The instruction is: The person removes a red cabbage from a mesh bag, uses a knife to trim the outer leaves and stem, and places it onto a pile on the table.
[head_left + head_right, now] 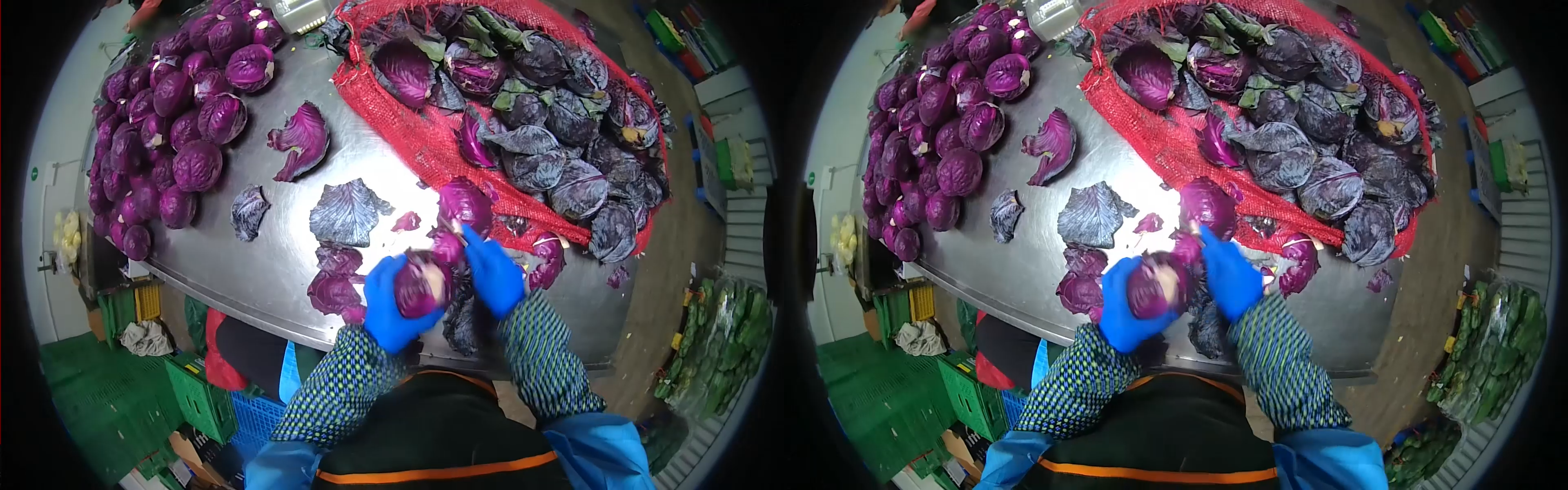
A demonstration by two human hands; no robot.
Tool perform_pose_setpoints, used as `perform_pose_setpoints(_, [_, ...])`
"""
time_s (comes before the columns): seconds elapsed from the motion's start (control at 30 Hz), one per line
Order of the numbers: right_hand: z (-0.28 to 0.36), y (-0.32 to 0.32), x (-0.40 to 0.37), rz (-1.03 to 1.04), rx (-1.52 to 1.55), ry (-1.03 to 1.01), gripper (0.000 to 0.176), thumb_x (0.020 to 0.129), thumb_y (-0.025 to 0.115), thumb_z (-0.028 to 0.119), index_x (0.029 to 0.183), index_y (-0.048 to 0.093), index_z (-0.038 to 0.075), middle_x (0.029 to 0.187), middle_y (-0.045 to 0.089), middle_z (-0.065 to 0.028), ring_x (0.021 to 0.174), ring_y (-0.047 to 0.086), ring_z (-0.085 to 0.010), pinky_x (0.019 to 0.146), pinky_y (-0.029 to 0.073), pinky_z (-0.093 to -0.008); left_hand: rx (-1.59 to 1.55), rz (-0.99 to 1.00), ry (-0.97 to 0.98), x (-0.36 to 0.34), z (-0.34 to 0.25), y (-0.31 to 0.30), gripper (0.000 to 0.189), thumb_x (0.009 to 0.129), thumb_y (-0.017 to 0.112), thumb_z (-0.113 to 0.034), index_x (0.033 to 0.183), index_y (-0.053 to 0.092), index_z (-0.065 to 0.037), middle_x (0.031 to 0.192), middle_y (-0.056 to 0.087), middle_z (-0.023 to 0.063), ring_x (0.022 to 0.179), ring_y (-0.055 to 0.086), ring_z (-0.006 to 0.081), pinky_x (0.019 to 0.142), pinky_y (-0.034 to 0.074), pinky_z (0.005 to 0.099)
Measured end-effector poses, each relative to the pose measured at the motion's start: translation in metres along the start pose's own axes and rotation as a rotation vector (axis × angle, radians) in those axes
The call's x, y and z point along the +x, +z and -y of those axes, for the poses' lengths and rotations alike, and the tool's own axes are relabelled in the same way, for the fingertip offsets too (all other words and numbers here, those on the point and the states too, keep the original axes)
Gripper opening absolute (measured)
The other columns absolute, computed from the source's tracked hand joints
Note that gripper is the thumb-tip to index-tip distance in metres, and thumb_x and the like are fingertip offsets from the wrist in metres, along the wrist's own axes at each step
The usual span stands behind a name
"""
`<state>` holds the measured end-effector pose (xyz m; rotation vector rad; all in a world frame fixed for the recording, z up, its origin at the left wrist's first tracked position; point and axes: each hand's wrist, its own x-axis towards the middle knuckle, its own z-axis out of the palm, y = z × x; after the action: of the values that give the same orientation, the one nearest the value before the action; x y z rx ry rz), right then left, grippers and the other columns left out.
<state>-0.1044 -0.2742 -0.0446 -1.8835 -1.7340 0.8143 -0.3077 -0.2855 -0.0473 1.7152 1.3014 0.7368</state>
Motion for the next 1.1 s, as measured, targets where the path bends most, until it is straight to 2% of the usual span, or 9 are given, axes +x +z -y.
perform_pose_setpoints(0.2, [-0.023,0.058,-0.011,-0.232,0.324,0.006,0.068,0.074,0.073,0.034,0.121,0.047,-0.008,0.085,0.062,-0.0145,0.079,0.061,-0.0243,0.069,0.047,-0.0349,-0.042,0.038,-0.042,-0.021,0.0,-0.009,0.1,0.051,0.086,-0.023,0.133,0.033,-0.005,0.134,0.031,0.0202,0.127,0.031,0.0364,0.105,0.029,0.045])
perform_pose_setpoints(0.3, [-0.02,0.03,0.014,0.204,0.83,0.659,0.03,0.077,0.069,0.025,0.09,0.058,-0.001,0.068,0.058,-0.0052,0.061,0.055,-0.0124,0.054,0.044,-0.0283,-0.305,0.065,-0.095,-0.034,-0.001,-0.034,0.1,0.052,0.086,-0.022,0.134,0.031,-0.004,0.138,0.028,0.0206,0.129,0.03,0.0346,0.106,0.028,0.0449])
perform_pose_setpoints(0.47, [0.075,-0.037,-0.01,0.267,1.382,0.623,0.066,0.083,0.062,0.023,0.137,0.029,0.005,0.106,0.055,-0.0062,0.08,0.056,-0.0131,0.064,0.049,-0.0284,-0.053,-0.298,0.332,-0.026,-0.058,-0.049,0.105,0.051,0.087,-0.024,0.136,0.027,-0.007,0.141,0.021,0.0242,0.13,0.027,0.0378,0.107,0.023,0.0489])
perform_pose_setpoints(0.57, [0.09,-0.035,-0.027,0.348,1.45,0.387,0.076,0.078,0.065,0.012,0.142,0.024,0.01,0.115,0.053,-0.0051,0.083,0.055,-0.0098,0.062,0.049,-0.0255,-0.195,-0.338,0.159,-0.016,-0.076,-0.044,0.105,0.055,0.085,-0.021,0.139,0.024,-0.008,0.134,0.027,0.0202,0.123,0.034,0.0344,0.102,0.031,0.0444])
perform_pose_setpoints(0.67, [0.081,-0.05,-0.033,0.398,1.268,0.35,0.08,0.074,0.067,0.006,0.141,0.025,0.01,0.118,0.052,-0.0056,0.088,0.055,-0.0104,0.065,0.049,-0.0236,0.103,-0.032,0.174,-0.001,-0.097,-0.084,0.091,0.061,0.081,-0.016,0.134,0.029,-0.001,0.133,0.029,0.0194,0.124,0.036,0.033,0.101,0.033,0.0408])
perform_pose_setpoints(0.8, [0.086,-0.05,-0.042,0.232,1.223,0.12,0.082,0.065,0.058,-0.003,0.14,0.026,0.007,0.126,0.049,-0.0112,0.097,0.059,-0.0174,0.084,0.049,-0.0303,0.226,0.14,0.266,0.011,-0.117,-0.113,0.058,0.068,0.073,-0.017,0.12,0.05,-0.004,0.109,0.054,0.0165,0.089,0.06,0.0263,0.081,0.048,0.0322])
perform_pose_setpoints(0.93, [0.091,-0.068,-0.052,0.437,1.243,0.441,0.085,0.063,0.063,0.006,0.14,0.025,0.002,0.134,0.042,-0.0121,0.124,0.042,-0.0207,0.106,0.032,-0.0376,0.542,0.231,0.47,0.021,-0.118,-0.123,0.029,0.076,0.068,-0.015,0.101,0.059,-0.003,0.078,0.061,0.0145,0.064,0.061,0.0236,0.062,0.05,0.0301])
perform_pose_setpoints(0.97, [0.07,-0.041,-0.055,0.361,1.366,0.255,0.077,0.069,0.056,-0.003,0.14,0.03,0.008,0.101,0.059,-0.0041,0.068,0.055,-0.0061,0.058,0.048,-0.0226,0.454,0.189,0.415,0.024,-0.108,-0.122,0.023,0.079,0.064,-0.013,0.099,0.06,-0.002,0.072,0.06,0.0121,0.061,0.061,0.0205,0.06,0.049,0.0294])
perform_pose_setpoints(1.1, [0.06,-0.021,-0.063,0.291,1.704,0.377,0.074,0.073,0.057,0.005,0.141,0.029,0.009,0.078,0.054,0.0014,0.063,0.053,-0.007,0.058,0.047,-0.0205,-0.685,-0.172,-0.509,0.037,-0.086,-0.111,0.027,0.084,0.062,-0.015,0.109,0.058,-0.009,0.074,0.058,0.0065,0.075,0.059,0.0181,0.069,0.051,0.0351])
